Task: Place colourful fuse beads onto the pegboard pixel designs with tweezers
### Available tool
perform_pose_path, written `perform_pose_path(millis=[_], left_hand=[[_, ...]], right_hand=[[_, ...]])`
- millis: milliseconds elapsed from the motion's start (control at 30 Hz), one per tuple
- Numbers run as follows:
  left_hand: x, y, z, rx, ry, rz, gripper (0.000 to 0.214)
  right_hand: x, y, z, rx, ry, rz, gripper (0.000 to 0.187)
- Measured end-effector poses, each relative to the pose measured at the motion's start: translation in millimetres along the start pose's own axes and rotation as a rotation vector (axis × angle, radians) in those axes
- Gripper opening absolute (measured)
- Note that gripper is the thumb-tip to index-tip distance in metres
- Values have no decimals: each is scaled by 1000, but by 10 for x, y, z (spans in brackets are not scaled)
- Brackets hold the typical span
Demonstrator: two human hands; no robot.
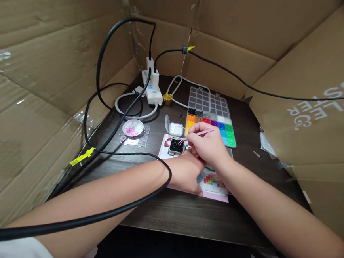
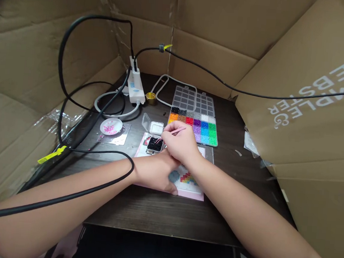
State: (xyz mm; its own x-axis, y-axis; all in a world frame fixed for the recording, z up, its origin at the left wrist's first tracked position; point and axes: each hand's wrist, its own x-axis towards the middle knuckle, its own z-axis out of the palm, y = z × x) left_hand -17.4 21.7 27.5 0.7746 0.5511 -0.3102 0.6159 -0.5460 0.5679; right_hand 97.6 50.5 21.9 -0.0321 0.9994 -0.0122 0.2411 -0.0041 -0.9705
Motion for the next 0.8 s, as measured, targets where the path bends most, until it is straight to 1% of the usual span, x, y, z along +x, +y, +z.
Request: perform_pose_path(millis=[167,233,300,400,467,533,633,700,800], left_hand=[[-5,-4,3,-19,14,11,101],[3,-14,9,-23,16,14,99],[19,-28,19,-22,30,41,98],[48,-53,39,-13,58,105,108],[66,-64,53,2,42,100,115],[78,-69,65,16,22,81,117],[92,-74,75,12,22,80,117],[99,-78,79,7,26,79,119],[112,-87,81,4,33,82,117]], right_hand=[[4,19,7,-74,37,-4,6],[-8,17,0,-42,62,0,7],[-29,-1,-40,35,72,28,9],[-84,-42,-205,177,97,46,12],[-146,-52,-387,238,150,6,11],[-236,-28,-592,271,196,-13,12],[-408,84,-833,323,242,56,15],[-520,192,-896,339,261,93,17],[-634,348,-854,344,252,112,17]])
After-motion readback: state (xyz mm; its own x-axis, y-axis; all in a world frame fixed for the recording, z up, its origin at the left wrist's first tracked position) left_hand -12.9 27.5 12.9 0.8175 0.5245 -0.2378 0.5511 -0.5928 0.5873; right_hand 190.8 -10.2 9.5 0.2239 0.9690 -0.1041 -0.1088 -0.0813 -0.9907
